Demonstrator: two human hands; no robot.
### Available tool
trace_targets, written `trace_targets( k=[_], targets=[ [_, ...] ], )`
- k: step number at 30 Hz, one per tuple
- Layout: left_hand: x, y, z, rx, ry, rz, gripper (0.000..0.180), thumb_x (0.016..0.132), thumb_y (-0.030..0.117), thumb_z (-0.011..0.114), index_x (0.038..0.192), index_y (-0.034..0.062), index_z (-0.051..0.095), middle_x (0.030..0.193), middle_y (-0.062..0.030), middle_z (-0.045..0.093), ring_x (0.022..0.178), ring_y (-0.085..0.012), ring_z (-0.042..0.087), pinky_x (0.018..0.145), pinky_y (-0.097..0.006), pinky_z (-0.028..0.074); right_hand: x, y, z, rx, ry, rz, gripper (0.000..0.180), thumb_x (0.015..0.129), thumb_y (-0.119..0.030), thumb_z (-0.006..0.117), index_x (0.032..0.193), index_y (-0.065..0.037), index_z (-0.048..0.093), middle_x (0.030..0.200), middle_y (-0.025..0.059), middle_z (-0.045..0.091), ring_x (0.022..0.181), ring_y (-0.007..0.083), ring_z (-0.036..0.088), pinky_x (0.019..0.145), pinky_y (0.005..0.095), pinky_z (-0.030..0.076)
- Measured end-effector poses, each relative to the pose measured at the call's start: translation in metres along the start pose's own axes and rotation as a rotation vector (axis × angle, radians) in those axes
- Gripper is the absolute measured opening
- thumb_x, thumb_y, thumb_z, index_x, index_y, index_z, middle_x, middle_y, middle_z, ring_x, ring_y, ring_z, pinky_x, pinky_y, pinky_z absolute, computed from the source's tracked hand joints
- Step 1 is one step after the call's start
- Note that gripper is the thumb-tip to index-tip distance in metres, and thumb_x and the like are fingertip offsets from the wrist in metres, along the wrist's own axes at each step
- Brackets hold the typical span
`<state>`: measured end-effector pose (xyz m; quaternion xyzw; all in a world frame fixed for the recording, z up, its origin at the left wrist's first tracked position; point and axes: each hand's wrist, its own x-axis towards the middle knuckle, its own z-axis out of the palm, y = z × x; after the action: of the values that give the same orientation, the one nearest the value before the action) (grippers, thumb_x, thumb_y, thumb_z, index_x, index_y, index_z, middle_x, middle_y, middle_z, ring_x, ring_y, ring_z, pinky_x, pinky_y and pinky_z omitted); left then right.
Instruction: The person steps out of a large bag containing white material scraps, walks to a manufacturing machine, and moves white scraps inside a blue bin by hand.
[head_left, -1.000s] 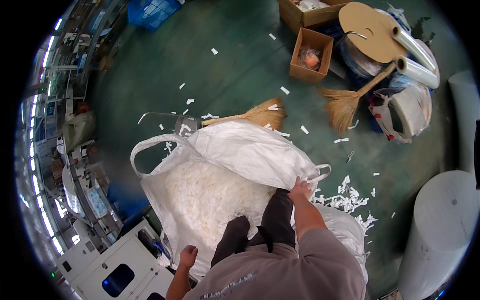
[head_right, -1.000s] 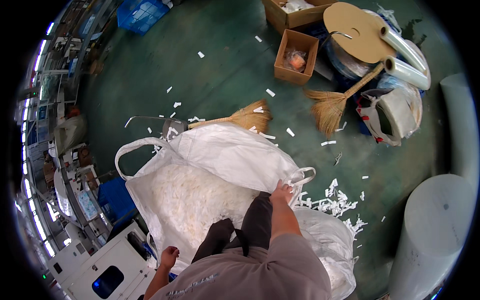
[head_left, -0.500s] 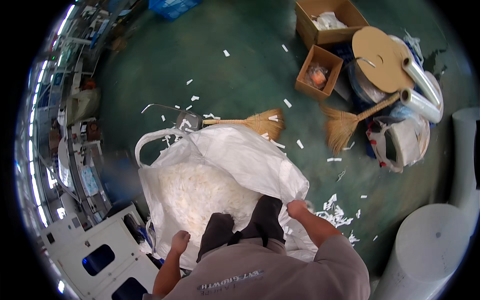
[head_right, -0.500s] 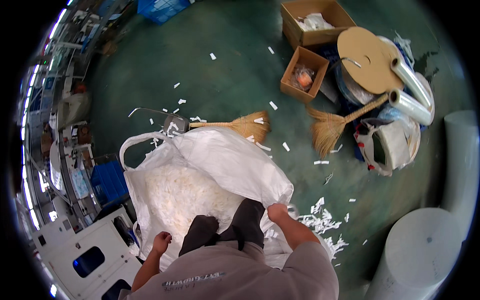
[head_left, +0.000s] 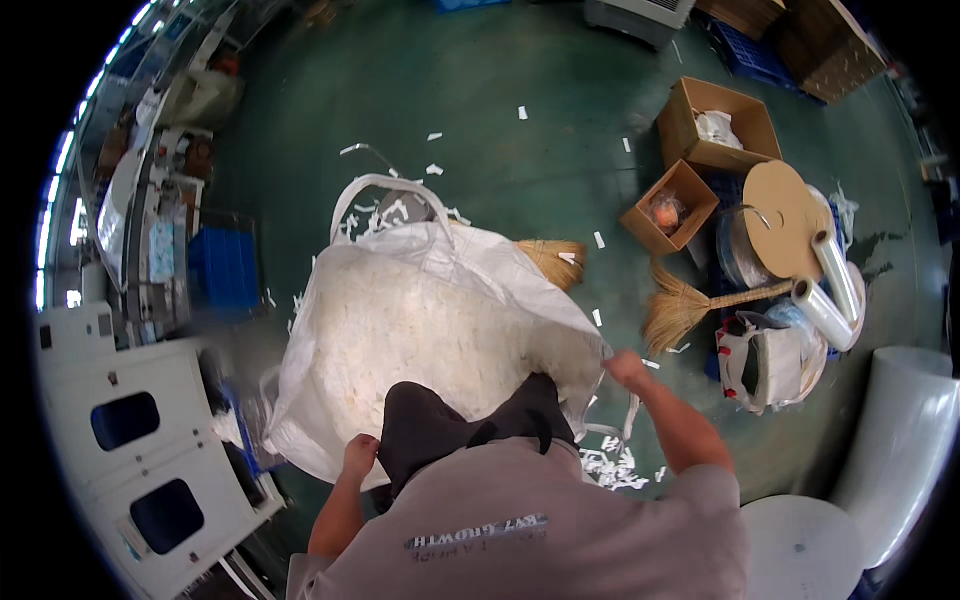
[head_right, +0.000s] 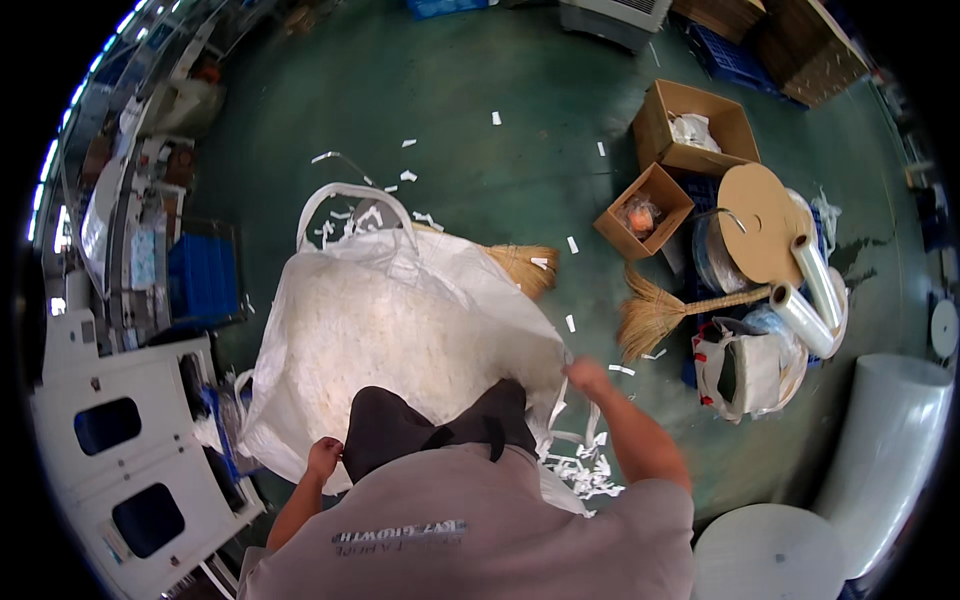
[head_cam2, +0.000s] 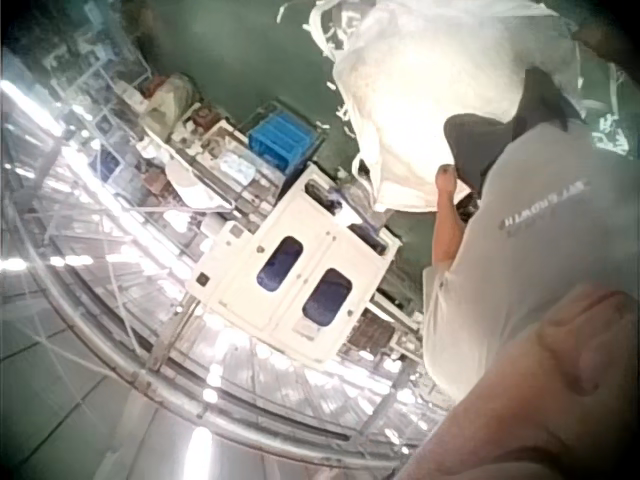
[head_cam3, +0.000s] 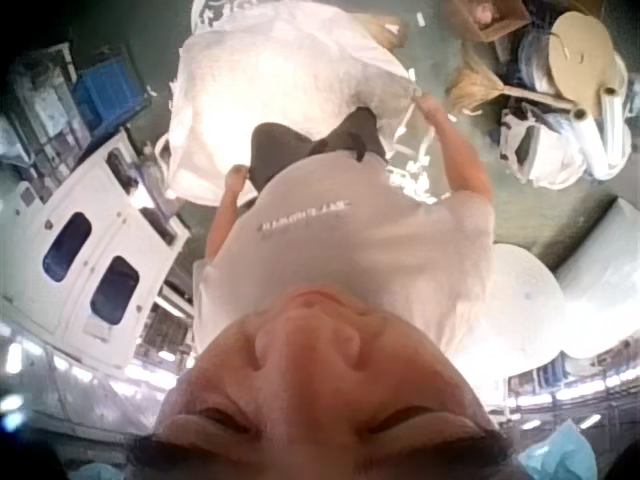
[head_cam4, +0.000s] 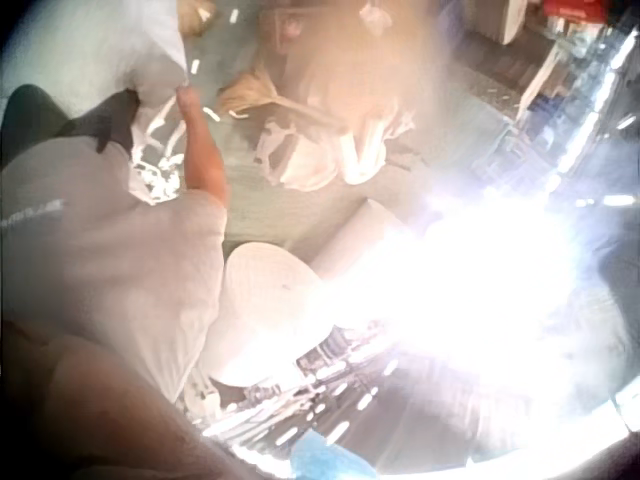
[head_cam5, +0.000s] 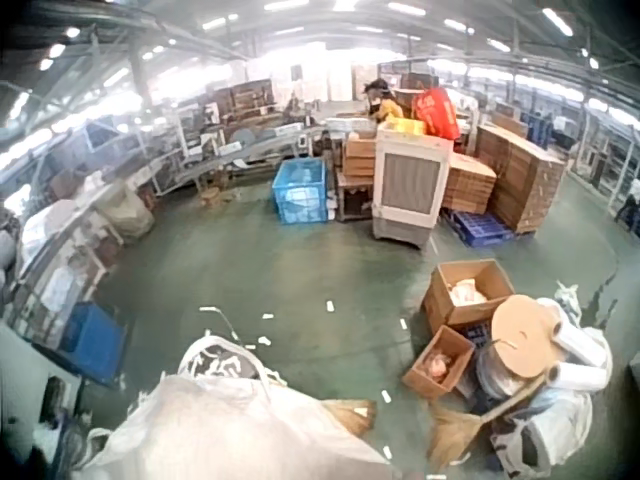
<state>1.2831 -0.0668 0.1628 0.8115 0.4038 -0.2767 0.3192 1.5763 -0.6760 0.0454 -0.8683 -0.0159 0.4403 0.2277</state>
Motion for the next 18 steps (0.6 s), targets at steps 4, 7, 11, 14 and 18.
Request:
trace_targets(
  k=[4,7,11,14,18],
  targets=[
    [-0.013,-0.054,0.027,0.029,0.004,0.036,0.026,0.084,0.025,0.062,0.095,0.0014,0.066,0.078,-0.0133,0.068,0.071,-0.0249,0.067,0.069,-0.037,0.053,0.048,0.037,-0.015,-0.459,0.167,-0.572,0.033,0.081,-0.030,0.063,0.091,0.001,0.069,0.088,0.0213,0.068,0.080,0.0344,0.065,0.072,0.0412,0.052],
    [-0.022,-0.070,0.044,-0.161,-0.008,-0.094,0.027,0.084,0.026,0.063,0.095,0.0016,0.066,0.078,-0.0129,0.069,0.076,-0.0269,0.067,0.071,-0.038,0.053,0.058,-0.001,-0.046,0.047,0.099,0.171,0.035,0.080,-0.032,0.063,0.090,0.001,0.069,0.089,0.0225,0.067,0.085,0.0350,0.066,0.074,0.0427,0.052],
    [-0.050,-0.123,0.070,-0.149,0.084,-0.014,0.028,0.085,0.027,0.064,0.095,0.0015,0.066,0.085,-0.0160,0.069,0.081,-0.0337,0.067,0.074,-0.040,0.053,0.039,-0.073,-0.061,-0.337,0.001,0.119,0.024,0.084,-0.022,0.058,0.093,-0.004,0.071,0.092,0.0202,0.068,0.085,0.0330,0.067,0.075,0.0408,0.054],
    [-0.072,-0.197,0.103,-0.005,0.038,-0.018,0.030,0.084,0.032,0.063,0.092,0.0035,0.068,0.089,-0.0166,0.069,0.091,-0.0337,0.065,0.081,-0.044,0.051,0.036,-0.127,-0.054,-0.777,-0.184,-0.146,0.027,0.086,-0.020,0.053,0.102,-0.006,0.070,0.100,0.0170,0.068,0.093,0.0329,0.066,0.081,0.0394,0.054],
    [-0.092,-0.185,0.099,-0.037,-0.078,-0.161,0.029,0.082,0.031,0.064,0.088,0.0039,0.068,0.086,-0.0165,0.068,0.088,-0.0352,0.065,0.080,-0.045,0.050,0.081,-0.085,-0.041,-1.221,-0.251,-0.188,0.036,0.087,-0.021,0.050,0.118,-0.007,0.063,0.108,0.0145,0.068,0.103,0.0334,0.064,0.086,0.0404,0.053]
  ],
)
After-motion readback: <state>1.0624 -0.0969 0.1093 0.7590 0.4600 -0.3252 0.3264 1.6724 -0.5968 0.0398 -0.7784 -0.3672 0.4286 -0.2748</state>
